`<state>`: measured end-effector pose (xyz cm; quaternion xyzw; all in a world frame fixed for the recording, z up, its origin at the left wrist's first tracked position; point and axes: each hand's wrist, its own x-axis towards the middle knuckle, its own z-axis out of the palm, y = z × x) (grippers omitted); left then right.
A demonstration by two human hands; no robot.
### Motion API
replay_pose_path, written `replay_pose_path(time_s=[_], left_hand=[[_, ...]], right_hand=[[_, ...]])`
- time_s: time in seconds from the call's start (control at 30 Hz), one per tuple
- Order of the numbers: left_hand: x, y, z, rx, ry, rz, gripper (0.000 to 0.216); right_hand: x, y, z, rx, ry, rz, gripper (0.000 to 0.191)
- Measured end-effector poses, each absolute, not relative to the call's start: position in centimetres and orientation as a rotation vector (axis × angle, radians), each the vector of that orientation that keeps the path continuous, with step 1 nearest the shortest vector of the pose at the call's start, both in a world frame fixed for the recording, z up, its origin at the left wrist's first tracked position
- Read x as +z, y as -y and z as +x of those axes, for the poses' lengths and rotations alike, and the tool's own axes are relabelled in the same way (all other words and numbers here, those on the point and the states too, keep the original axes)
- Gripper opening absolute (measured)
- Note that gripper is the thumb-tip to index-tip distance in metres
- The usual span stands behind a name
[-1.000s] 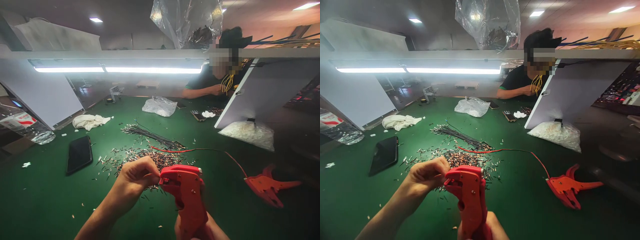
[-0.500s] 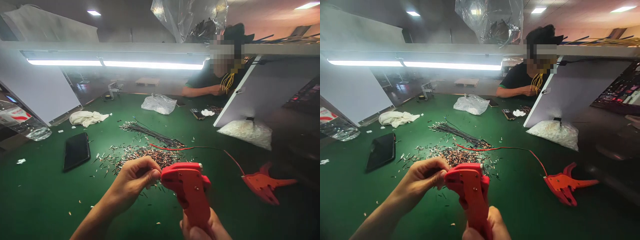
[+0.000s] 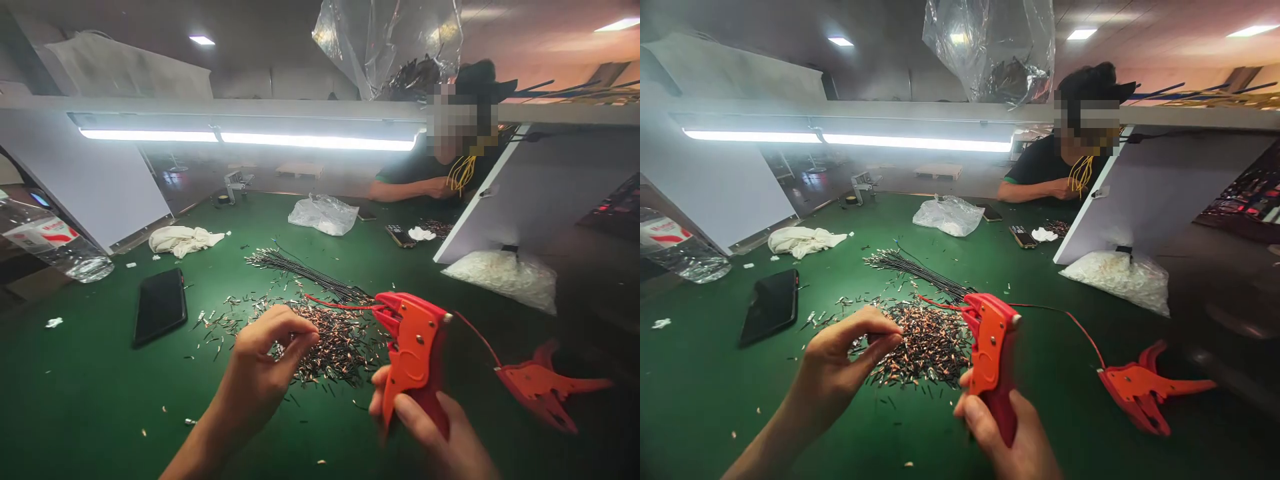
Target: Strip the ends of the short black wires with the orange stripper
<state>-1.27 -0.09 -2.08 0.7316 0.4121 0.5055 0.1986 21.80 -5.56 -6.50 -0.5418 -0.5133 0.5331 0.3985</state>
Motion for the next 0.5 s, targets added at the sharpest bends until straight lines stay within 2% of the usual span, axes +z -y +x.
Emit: replay_pose_path(time_s=[0.13, 0.2, 0.23, 0.3, 0.43, 0.5], left_hand=[[-2.6, 0.0, -0.8, 1.565, -1.202, 2.464, 0.013], [-2.8, 0.1, -0.7, 1.585, -1.198, 2.579, 0.016], [-2.9, 0.1, -0.7, 1.579, -1.182, 2.621, 0.017], [-2.9, 0.2, -0.7, 1.546, -1.150, 2.674, 0.020], [-2.9, 0.3, -1.2, 1.475, -1.104, 2.597, 0.022], [-2.8, 0.3, -1.5, 1.470, -1.120, 2.486, 0.020]], right_hand=[[-7.2, 3.0, 24.5, 0.437, 1.784, -1.810, 0.032], [-7.8, 2.3, 25.1, 0.226, 1.876, -1.885, 0.027], [-8.1, 2.1, 25.2, 0.245, 1.884, -1.902, 0.027], [-8.0, 2.1, 24.9, 0.561, 1.826, -1.846, 0.030], [-6.6, 3.0, 24.2, 1.569, 1.435, -1.300, 0.044], [-6.0, 3.5, 24.0, 1.802, 1.294, -1.117, 0.045]])
